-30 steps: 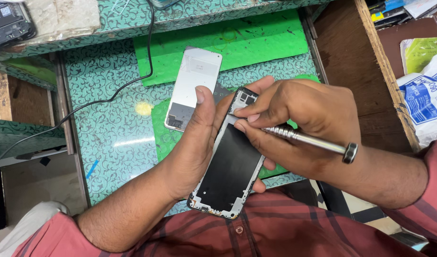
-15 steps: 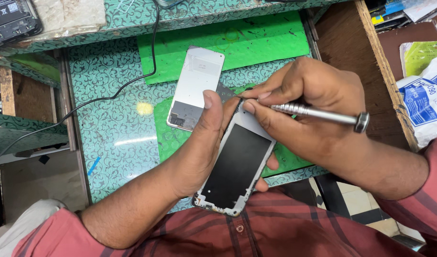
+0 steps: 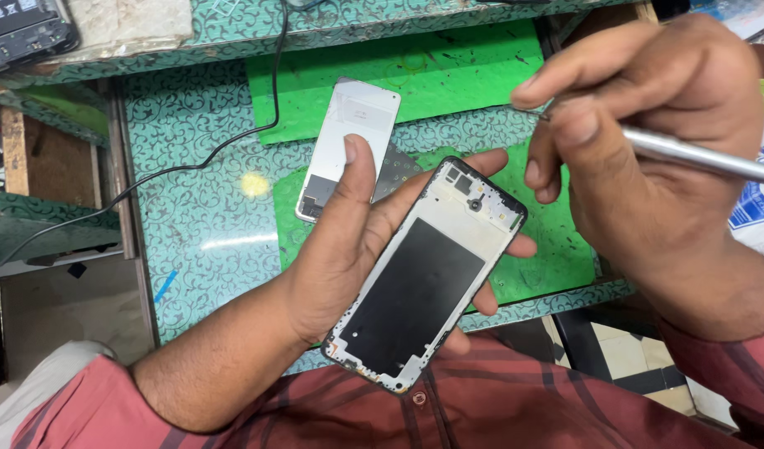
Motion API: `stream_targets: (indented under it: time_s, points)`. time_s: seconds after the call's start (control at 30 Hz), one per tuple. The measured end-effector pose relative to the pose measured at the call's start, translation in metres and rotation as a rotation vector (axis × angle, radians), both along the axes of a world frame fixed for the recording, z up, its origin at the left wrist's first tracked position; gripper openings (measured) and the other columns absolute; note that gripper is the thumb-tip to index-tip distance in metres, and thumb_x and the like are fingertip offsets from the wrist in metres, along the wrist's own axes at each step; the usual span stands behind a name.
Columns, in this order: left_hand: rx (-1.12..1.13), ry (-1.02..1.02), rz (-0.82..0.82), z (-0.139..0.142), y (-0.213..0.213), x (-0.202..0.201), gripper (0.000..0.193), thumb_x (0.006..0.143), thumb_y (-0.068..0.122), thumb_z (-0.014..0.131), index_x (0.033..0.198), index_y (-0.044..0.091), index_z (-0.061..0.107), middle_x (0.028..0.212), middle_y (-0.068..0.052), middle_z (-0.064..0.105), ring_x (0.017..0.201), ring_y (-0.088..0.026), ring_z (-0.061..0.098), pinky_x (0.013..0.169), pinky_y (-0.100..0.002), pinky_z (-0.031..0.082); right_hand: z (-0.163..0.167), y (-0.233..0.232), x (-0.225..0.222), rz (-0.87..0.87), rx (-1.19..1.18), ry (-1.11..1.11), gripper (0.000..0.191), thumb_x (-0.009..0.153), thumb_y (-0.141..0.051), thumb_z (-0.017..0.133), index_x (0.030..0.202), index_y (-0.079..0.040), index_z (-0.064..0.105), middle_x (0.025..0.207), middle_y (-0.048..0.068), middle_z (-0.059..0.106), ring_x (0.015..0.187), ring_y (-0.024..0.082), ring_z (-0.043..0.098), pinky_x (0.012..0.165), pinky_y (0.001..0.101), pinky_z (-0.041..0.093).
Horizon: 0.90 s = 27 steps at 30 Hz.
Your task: The person uses a screwdriver to unscrew the back of a smartphone, pries the back cover open, and briefly handles a wireless earbuds case before picking the phone back up to show its exposed internal components and battery.
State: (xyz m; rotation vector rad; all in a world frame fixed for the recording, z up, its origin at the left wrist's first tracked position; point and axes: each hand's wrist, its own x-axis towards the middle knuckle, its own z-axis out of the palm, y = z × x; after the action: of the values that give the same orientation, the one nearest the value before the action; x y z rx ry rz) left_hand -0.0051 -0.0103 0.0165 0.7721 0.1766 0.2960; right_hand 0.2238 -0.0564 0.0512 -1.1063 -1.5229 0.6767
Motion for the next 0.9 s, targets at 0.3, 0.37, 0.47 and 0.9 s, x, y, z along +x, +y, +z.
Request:
stream_targets:
  time_s: [0.3, 0.37, 0.47, 0.9]
  points:
    - [-0.126, -0.001, -0.025, -0.003, 0.0, -0.002, 0.114, 0.086, 0.092, 0.022, 0.171, 0.015, 0.021, 0.146, -0.03, 0.051, 0.104, -0.033, 0.064, 0.08, -0.051, 0.06, -0.005, 0.011, -0.005, 0.064, -0.09, -0.208, 0.015, 0.108, -0.008, 0.057, 0.12, 0.001, 0.058, 0.106, 0.008, 0.06, 0.087, 0.01, 0.064, 0.076, 0.0221, 0.06]
    - [-0.13, 0.0, -0.026, -0.005, 0.0, -0.002, 0.113, 0.085, 0.089, 0.021, 0.17, 0.015, 0.021, 0.146, -0.03, 0.052, 0.103, -0.032, 0.064, 0.08, -0.05, 0.06, -0.004, 0.013, -0.004, 0.078, -0.106, -0.254, 0.013, 0.105, -0.006, 0.059, 0.116, 0.001, 0.062, 0.106, 0.007, 0.059, 0.091, 0.01, 0.065, 0.08, 0.0238, 0.065]
    - [-0.201, -0.044, -0.035, -0.006, 0.0, -0.003, 0.111, 0.089, 0.086, 0.018, 0.174, 0.014, 0.022, 0.148, -0.03, 0.053, 0.106, -0.032, 0.066, 0.082, -0.049, 0.061, -0.006, 0.016, 0.0, 0.082, -0.179, -0.252, 0.011, 0.104, -0.004, 0.06, 0.111, 0.001, 0.066, 0.101, 0.004, 0.062, 0.089, 0.008, 0.066, 0.08, 0.0235, 0.065]
    - [-0.116, 0.045, -0.007, -0.002, -0.001, -0.002, 0.111, 0.085, 0.086, 0.019, 0.17, 0.016, 0.023, 0.142, -0.028, 0.055, 0.103, -0.03, 0.065, 0.077, -0.045, 0.061, -0.016, 0.019, 0.013, 0.134, -0.251, -0.138, 0.009, 0.109, -0.007, 0.061, 0.112, 0.001, 0.063, 0.099, 0.002, 0.068, 0.09, 0.007, 0.07, 0.081, 0.0229, 0.062]
